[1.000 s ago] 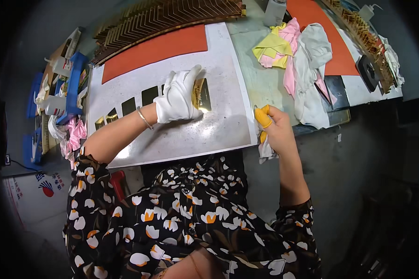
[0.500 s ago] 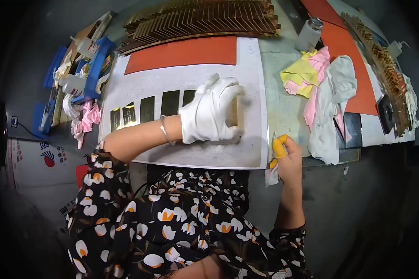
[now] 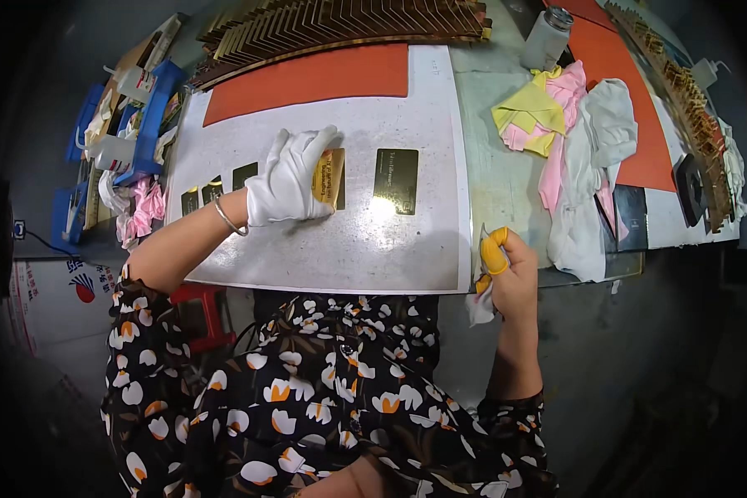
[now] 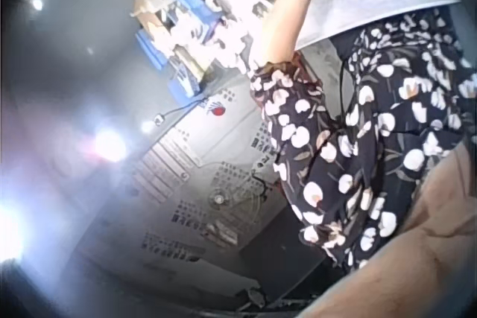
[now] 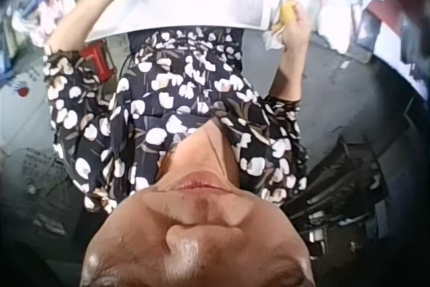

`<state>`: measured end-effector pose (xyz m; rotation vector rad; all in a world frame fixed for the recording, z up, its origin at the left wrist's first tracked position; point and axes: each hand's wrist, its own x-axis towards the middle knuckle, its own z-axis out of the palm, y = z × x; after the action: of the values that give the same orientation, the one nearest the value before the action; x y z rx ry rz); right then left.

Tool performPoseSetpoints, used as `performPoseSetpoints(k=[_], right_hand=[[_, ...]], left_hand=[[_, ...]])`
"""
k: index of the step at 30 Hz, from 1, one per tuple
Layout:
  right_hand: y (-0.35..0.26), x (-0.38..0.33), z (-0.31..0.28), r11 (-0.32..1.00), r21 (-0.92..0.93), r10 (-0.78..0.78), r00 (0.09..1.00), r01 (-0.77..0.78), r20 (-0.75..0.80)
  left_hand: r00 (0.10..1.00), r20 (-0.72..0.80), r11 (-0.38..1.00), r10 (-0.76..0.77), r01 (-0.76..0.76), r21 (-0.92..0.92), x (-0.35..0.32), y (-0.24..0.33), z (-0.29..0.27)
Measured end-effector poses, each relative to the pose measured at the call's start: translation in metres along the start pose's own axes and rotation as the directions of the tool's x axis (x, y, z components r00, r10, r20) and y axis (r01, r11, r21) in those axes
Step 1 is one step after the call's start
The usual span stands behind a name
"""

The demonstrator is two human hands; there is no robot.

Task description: The person applies liquid from a squeeze bottle onto a white cloth and wipes several rectangular brass plates arranged on a metal workbench. The person repeatedly picks up the plates, cleans them individually, and places them back into a stack or on the table.

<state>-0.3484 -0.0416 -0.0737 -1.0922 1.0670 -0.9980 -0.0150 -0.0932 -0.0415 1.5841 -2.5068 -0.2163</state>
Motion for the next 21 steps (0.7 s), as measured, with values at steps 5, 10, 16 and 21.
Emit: performPoseSetpoints(k=[5,10,16,21], right_hand=[[0.001,-0.003,0.000,1.000,-0.017,-0.018,1.000,0.018,-0.016],[0.008,-0.001,-0.002,0.994,-0.047,-0.098,0.995,0.096,-0.023],[-0.002,-0.002,0.006,0.998,0.027,-0.060,0.998,0.061,-0.013],[-0.002,-0.004,0.006,0.999,0.007,-0.036,0.998,0.036,-0.052]], left_hand=[[0.986,0.157,0.998,-0.064,0.066,-0.011,0.009,0.022,-0.022],[0.991,0.066,0.992,-0.117,0.113,0.064,-0.001,0.013,-0.009],[0.995,-0.043,0.996,-0.088,0.086,-0.037,-0.004,0.005,0.003],[0.988,0.152,0.990,0.039,-0.058,0.125,0.008,0.032,-0.032]])
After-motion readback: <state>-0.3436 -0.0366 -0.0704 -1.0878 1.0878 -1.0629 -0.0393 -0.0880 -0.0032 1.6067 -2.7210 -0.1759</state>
